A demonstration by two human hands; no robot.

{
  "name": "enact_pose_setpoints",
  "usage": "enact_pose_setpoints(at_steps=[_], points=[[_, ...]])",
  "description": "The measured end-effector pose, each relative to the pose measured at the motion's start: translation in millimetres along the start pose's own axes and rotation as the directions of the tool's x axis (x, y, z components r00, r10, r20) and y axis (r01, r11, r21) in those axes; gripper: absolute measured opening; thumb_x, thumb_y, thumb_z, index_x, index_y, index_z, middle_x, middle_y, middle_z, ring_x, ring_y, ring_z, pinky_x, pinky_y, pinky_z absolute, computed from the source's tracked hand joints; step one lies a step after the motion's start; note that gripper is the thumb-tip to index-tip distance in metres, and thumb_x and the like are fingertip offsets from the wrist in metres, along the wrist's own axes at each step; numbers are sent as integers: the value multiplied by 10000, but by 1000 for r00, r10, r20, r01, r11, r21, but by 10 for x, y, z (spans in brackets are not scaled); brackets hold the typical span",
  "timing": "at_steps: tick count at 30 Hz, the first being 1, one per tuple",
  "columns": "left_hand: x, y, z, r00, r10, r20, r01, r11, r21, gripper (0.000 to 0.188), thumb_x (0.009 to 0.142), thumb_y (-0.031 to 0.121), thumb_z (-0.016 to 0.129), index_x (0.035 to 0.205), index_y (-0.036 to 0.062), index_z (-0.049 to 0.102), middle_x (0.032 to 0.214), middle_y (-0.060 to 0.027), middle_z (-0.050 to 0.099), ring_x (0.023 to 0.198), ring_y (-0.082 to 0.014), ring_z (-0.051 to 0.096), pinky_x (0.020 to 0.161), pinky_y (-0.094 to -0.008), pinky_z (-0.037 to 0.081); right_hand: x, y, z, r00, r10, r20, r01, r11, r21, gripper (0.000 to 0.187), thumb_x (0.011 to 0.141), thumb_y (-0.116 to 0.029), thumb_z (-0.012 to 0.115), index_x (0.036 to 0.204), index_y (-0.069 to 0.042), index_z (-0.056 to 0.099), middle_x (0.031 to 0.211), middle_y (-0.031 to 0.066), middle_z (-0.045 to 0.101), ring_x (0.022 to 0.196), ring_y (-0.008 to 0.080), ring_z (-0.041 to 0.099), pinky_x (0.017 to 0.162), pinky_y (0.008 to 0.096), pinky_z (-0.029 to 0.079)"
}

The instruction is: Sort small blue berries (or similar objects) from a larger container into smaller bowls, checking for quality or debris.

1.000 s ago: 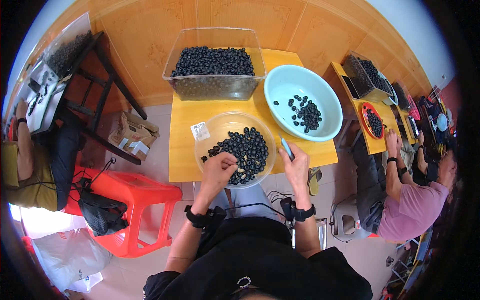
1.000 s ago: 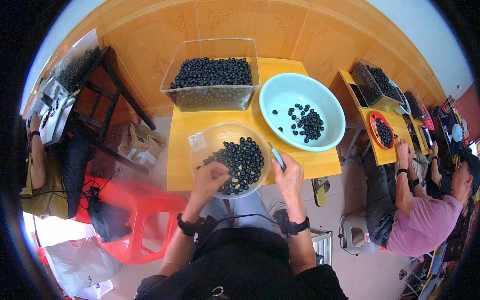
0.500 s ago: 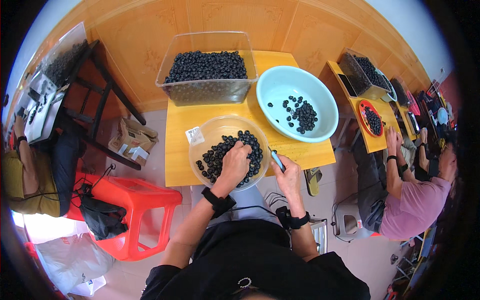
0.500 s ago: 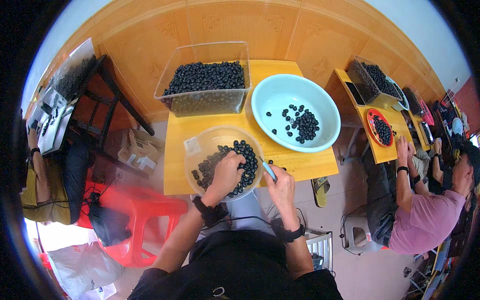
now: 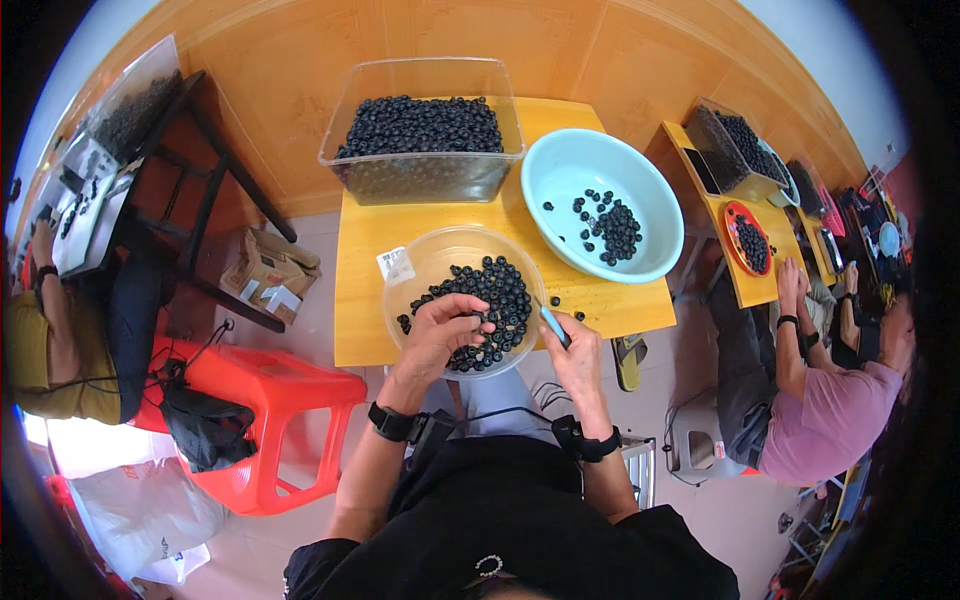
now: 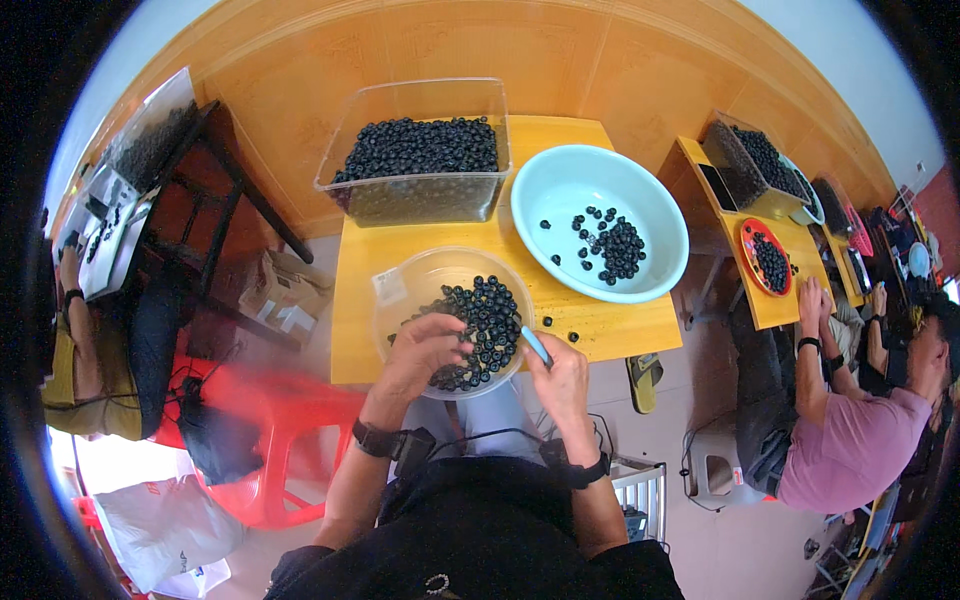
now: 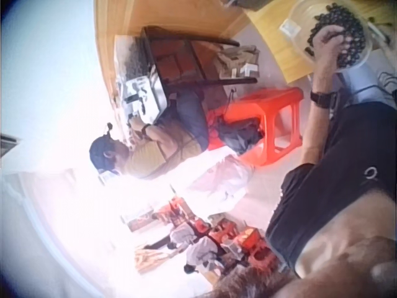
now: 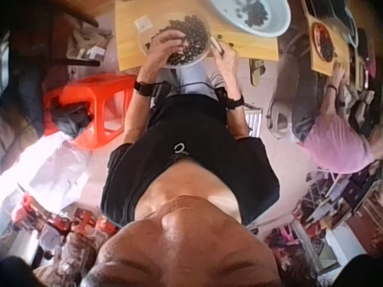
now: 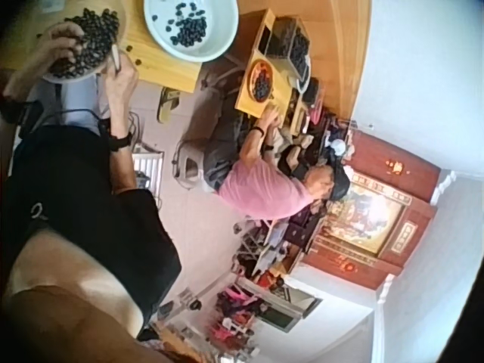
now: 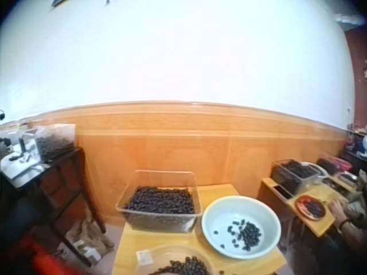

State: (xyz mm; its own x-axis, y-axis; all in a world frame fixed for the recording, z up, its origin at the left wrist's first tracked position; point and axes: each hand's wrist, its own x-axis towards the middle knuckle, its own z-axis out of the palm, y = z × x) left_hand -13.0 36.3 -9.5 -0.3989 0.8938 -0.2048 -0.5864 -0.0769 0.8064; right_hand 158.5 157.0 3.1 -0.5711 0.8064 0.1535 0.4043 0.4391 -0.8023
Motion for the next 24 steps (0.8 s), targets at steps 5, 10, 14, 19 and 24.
enact_pose_setpoints(at_steps=[5,10,14,19,24], points=[[-94,-23,-42,997,36,67,-14,953,-304,233,835,-3,561,1066,23,582,915,-54,625,818,-143,635,710,-231,513,-59,-192,40,995,-57,86,46,991,124,171,781,-77,651,934,-1,654,717,132,630,587,190,594,539,285,450],[-111,-90,-105,991,36,129,23,902,-431,198,838,16,572,1034,42,581,938,-64,623,821,-150,622,733,-254,509,-91,-374,44,949,-261,177,220,950,221,206,794,-128,663,956,-2,644,759,128,634,566,189,579,524,276,442],[-151,-75,-82,994,12,111,37,907,-421,192,837,29,590,1028,43,593,968,-79,623,828,-148,606,761,-262,499,-81,-425,74,916,-362,176,326,923,204,200,806,-143,647,956,-11,644,769,127,636,569,216,587,527,284,448],[-189,-95,-92,992,69,107,-17,903,-430,187,851,28,590,1039,26,595,925,-42,628,813,-125,631,738,-241,529,-76,-540,94,902,-386,194,361,920,154,186,805,-142,642,949,-25,650,751,120,636,571,237,599,525,305,459],[-206,-88,-88,991,78,105,-27,908,-418,180,849,45,607,1028,30,592,913,-45,629,798,-116,629,733,-235,528,-64,-563,108,881,-421,214,410,907,98,184,806,-168,646,938,-39,653,724,110,629,561,237,604,509,317,464]])
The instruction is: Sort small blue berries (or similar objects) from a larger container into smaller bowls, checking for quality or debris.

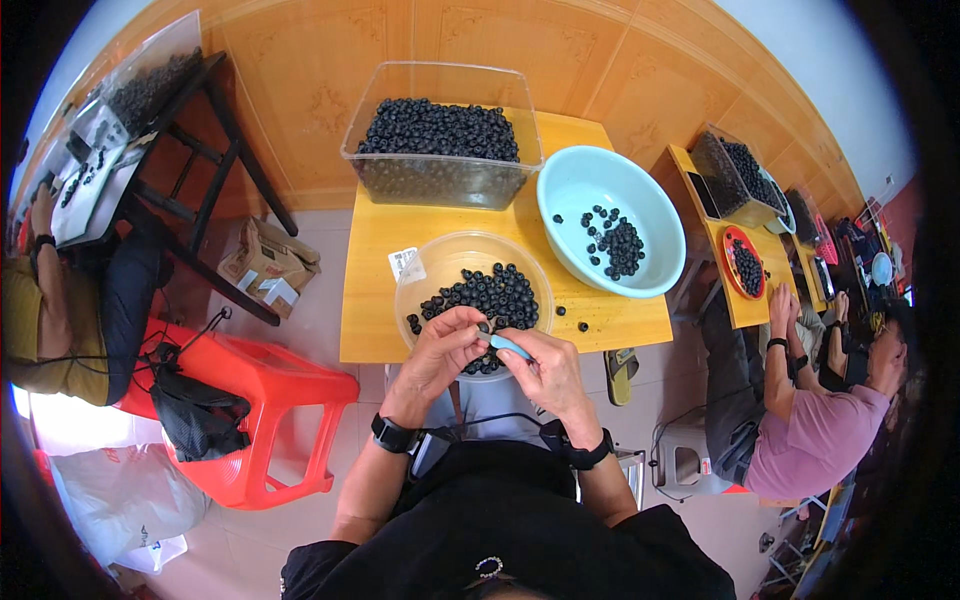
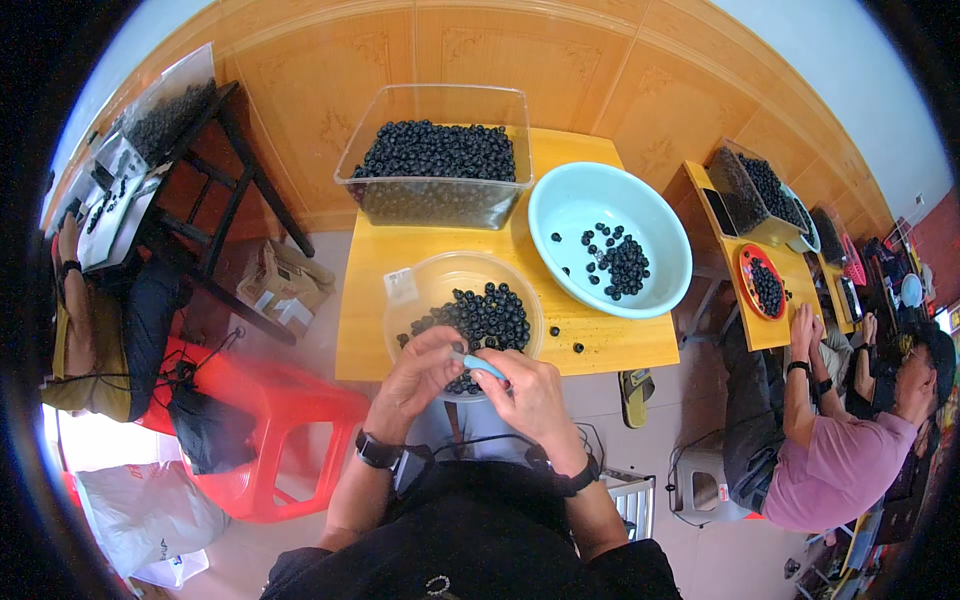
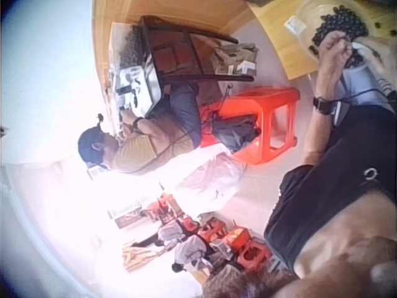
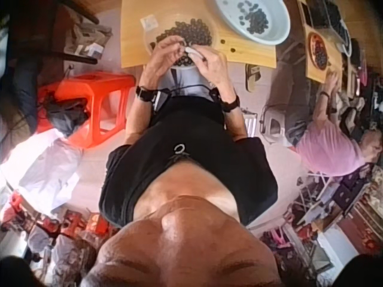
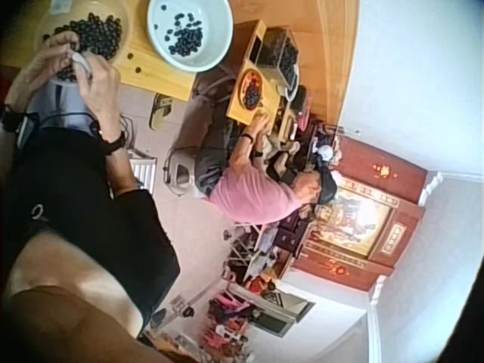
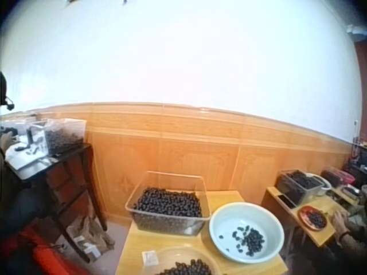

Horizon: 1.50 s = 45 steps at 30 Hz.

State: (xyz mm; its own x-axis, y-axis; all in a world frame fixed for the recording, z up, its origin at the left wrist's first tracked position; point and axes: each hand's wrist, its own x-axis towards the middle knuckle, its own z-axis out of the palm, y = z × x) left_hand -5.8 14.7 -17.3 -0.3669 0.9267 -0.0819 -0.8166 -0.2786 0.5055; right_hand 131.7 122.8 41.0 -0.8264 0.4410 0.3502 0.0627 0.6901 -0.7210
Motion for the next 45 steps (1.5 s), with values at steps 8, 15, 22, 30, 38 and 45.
enact_pose_setpoints(at_steps=[8,15,22,30,38,45], points=[[-4,11,10,999,-44,15,44,999,-12,115,852,60,614,957,39,572,910,-69,632,780,-119,630,717,-242,536,-7,15,-5,1000,5,-10,-5,1000,-17,177,816,-186,642,930,-52,654,697,101,617,542,229,592,491,322,451],[8,23,-10,998,-64,24,63,998,15,115,845,61,625,944,30,575,885,-80,636,750,-125,633,696,-245,542,0,74,-27,1000,-15,-4,15,1000,-8,178,825,-201,636,935,-63,657,662,91,597,519,228,573,477,327,437],[-23,80,24,984,-88,152,87,996,11,98,831,39,633,914,24,583,891,-94,637,726,-135,622,686,-249,531,28,265,-33,997,-58,-52,58,998,12,179,824,-217,632,903,-61,674,715,116,638,558,247,606,507,327,458],[-64,115,88,995,-64,75,61,997,42,111,819,17,636,917,25,584,902,-85,633,726,-136,611,688,-246,522,56,278,-256,983,182,-20,-184,979,-90,212,825,-234,622,904,-42,668,641,136,615,536,266,591,511,339,449],[-30,24,120,997,-80,22,74,980,183,116,820,-11,616,915,32,566,854,-55,621,754,-121,611,692,-237,514,27,-56,-36,992,122,2,-120,967,223,231,748,-111,710,950,-22,643,766,116,645,620,239,623,552,309,481],[-113,87,185,986,-163,-19,162,949,272,171,845,22,596,1000,49,530,912,-68,625,796,-129,616,696,-236,508,28,18,-84,997,81,21,-83,988,132,220,759,-124,692,944,-19,637,826,128,651,731,253,652,632,328,504]])
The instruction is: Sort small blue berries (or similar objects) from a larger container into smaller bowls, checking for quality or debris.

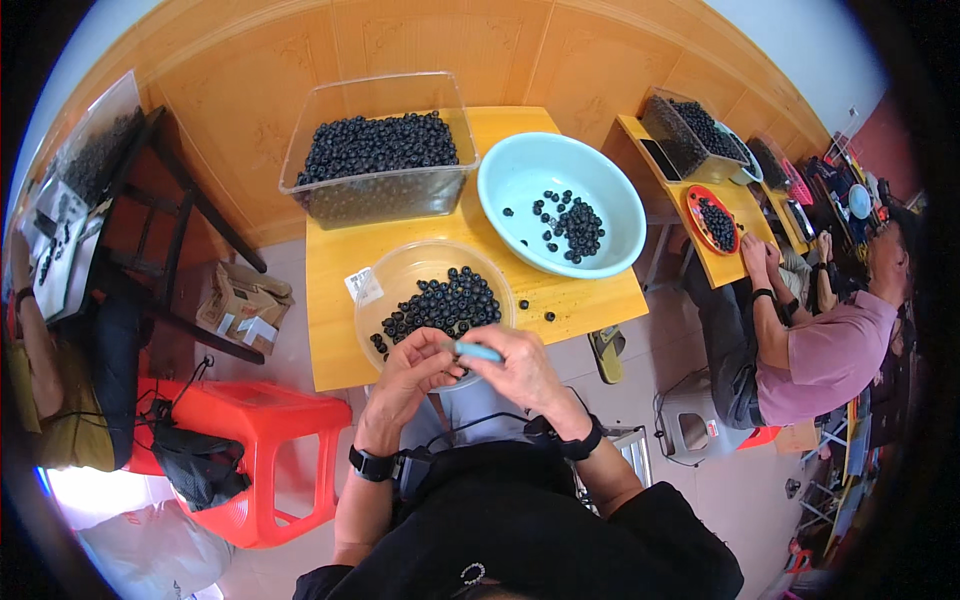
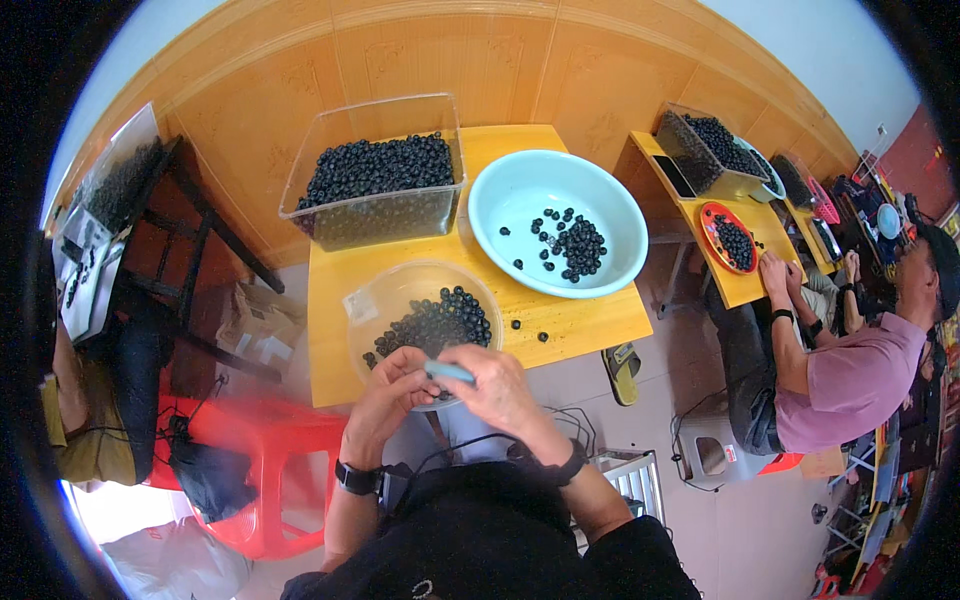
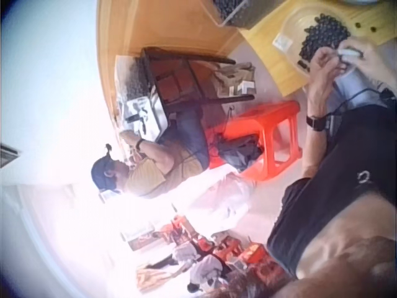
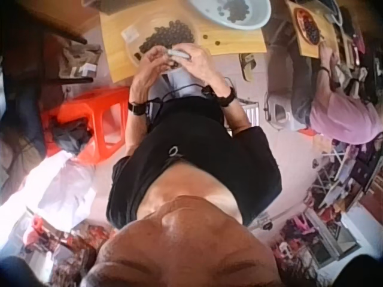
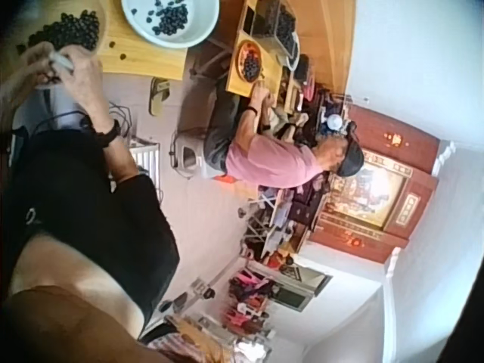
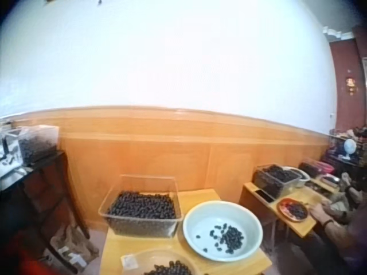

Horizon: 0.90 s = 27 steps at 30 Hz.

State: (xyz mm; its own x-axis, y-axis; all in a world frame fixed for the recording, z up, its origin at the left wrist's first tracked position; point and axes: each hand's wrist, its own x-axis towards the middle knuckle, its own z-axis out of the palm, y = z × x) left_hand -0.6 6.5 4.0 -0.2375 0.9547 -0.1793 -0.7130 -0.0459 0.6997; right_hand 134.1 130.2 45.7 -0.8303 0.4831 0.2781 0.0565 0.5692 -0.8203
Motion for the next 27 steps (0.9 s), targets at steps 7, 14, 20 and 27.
enact_pose_setpoints(at_steps=[7,14,20,27], points=[[-163,40,-32,987,50,-152,-19,980,199,136,879,84,542,1006,38,524,950,-119,616,748,-158,611,655,-265,508,455,356,-849,819,-159,-551,-105,903,-417,241,765,-127,680,976,-17,641,754,169,639,613,268,620,571,331,475],[-631,14,-394,998,-2,-66,21,959,281,141,890,155,573,883,15,592,833,-100,649,700,-150,624,647,-260,516,-77,499,-781,825,209,-525,-365,907,-213,241,793,-142,665,970,18,634,686,189,619,592,216,635,546,316,467],[-835,-145,-687,915,70,-398,147,859,489,154,884,174,589,891,22,607,813,-74,651,694,-116,616,642,-238,505,-831,907,-337,886,261,-382,-357,912,-204,212,829,-209,624,903,-12,654,634,217,580,598,330,630,523,372,459],[-738,-482,-925,877,95,-471,241,761,603,175,879,173,589,945,13,618,801,-56,649,682,-99,606,622,-225,494,-1003,846,-97,917,357,-180,-383,914,-134,194,837,-224,611,910,-52,663,699,208,608,675,365,626,563,400,480]])
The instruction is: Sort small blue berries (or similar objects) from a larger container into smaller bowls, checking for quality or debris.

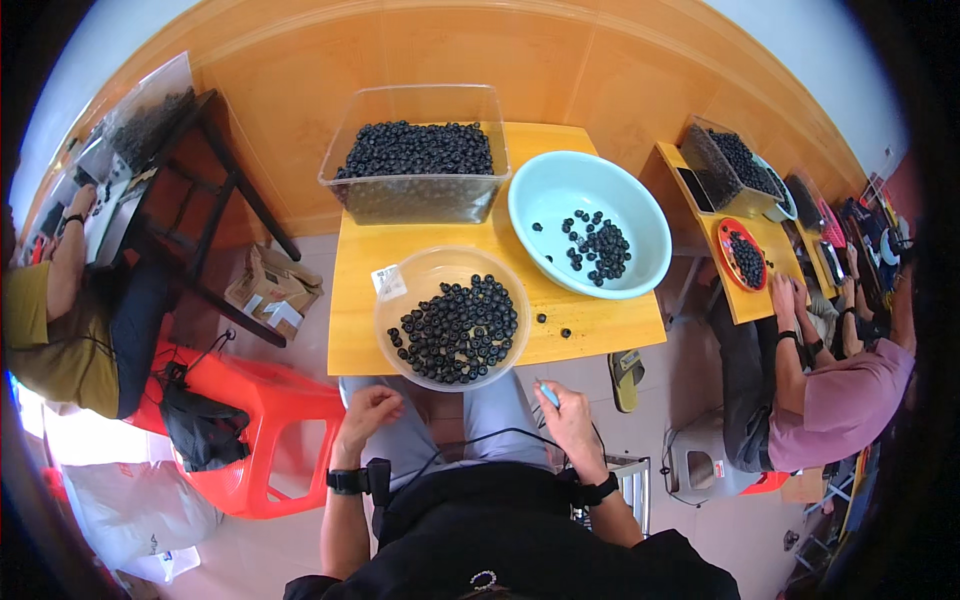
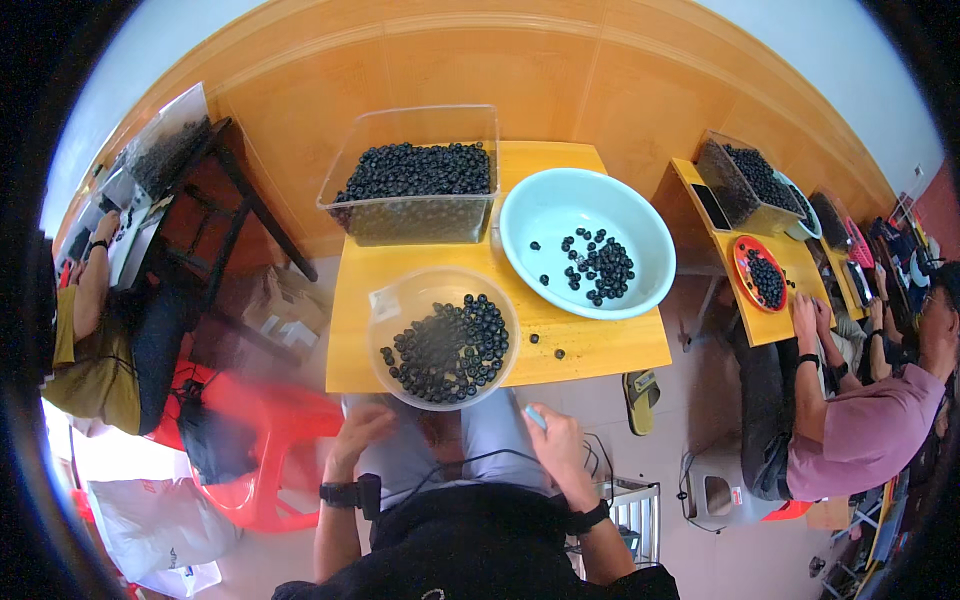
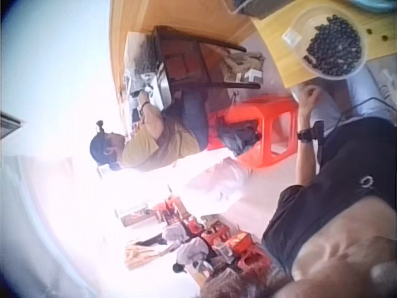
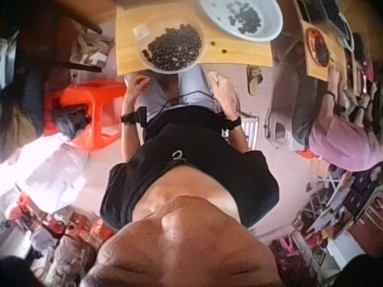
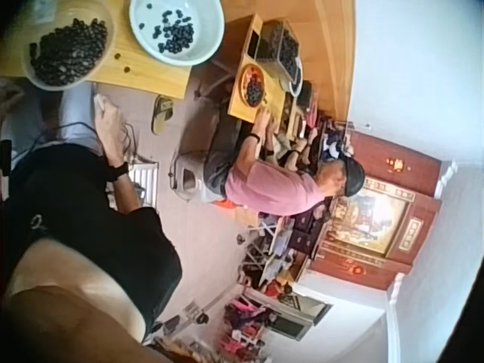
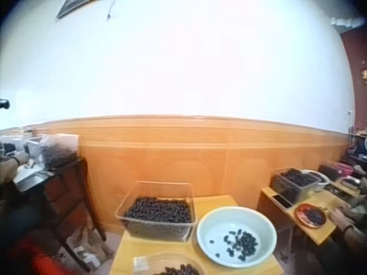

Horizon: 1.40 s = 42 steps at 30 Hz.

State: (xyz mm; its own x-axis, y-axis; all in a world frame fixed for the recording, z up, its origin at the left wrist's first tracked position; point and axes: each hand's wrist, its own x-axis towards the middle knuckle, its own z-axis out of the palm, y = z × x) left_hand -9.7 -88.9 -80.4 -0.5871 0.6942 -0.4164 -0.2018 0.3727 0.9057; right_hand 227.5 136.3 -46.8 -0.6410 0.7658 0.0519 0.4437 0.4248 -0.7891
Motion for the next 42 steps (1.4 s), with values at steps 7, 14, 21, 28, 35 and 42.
enact_pose_setpoints(at_steps=[7,14,21,28,35,42], points=[[744,-1594,459,837,-216,503,-110,833,541,375,838,346,573,1043,38,631,869,-56,647,773,-156,597,650,-294,485,-132,-40,96,982,-175,72,179,982,-55,170,824,-189,624,920,-56,668,742,181,638,675,348,631,578,391,492],[578,-1937,1010,599,-321,734,-155,852,500,438,801,315,565,1171,80,548,947,-59,633,780,-178,586,657,-323,478,-322,4,49,988,-137,64,144,984,-108,165,811,-180,636,903,-49,674,740,175,638,660,348,626,575,389,493],[786,-2937,949,471,-656,590,68,693,717,622,697,316,667,1243,98,464,1013,-78,599,859,-210,579,709,-326,479,-278,-203,175,967,-159,199,179,980,-88,154,797,-111,635,924,-29,667,841,166,661,746,329,646,640,355,512],[485,-1804,968,658,-293,693,-168,841,514,561,675,241,676,1203,125,528,1006,-111,625,910,-241,583,782,-340,483,-194,-40,269,969,-100,228,136,979,-151,172,785,-81,627,942,-16,654,845,158,662,743,323,645,635,357,513],[463,-1876,987,674,-237,700,-307,771,558,564,671,224,671,1204,112,528,1038,-115,620,925,-246,583,798,-341,479,-133,61,528,853,99,512,46,964,-263,250,808,-234,625,1009,-89,658,832,147,656,717,338,629,657,421,500],[488,-1907,942,722,-211,659,-356,703,615,567,667,207,666,1206,99,528,1071,-120,615,939,-251,583,815,-343,474,-11,-106,607,849,-81,522,139,988,-72,263,815,-257,618,1006,-79,652,825,151,656,735,353,623,667,430,500]])
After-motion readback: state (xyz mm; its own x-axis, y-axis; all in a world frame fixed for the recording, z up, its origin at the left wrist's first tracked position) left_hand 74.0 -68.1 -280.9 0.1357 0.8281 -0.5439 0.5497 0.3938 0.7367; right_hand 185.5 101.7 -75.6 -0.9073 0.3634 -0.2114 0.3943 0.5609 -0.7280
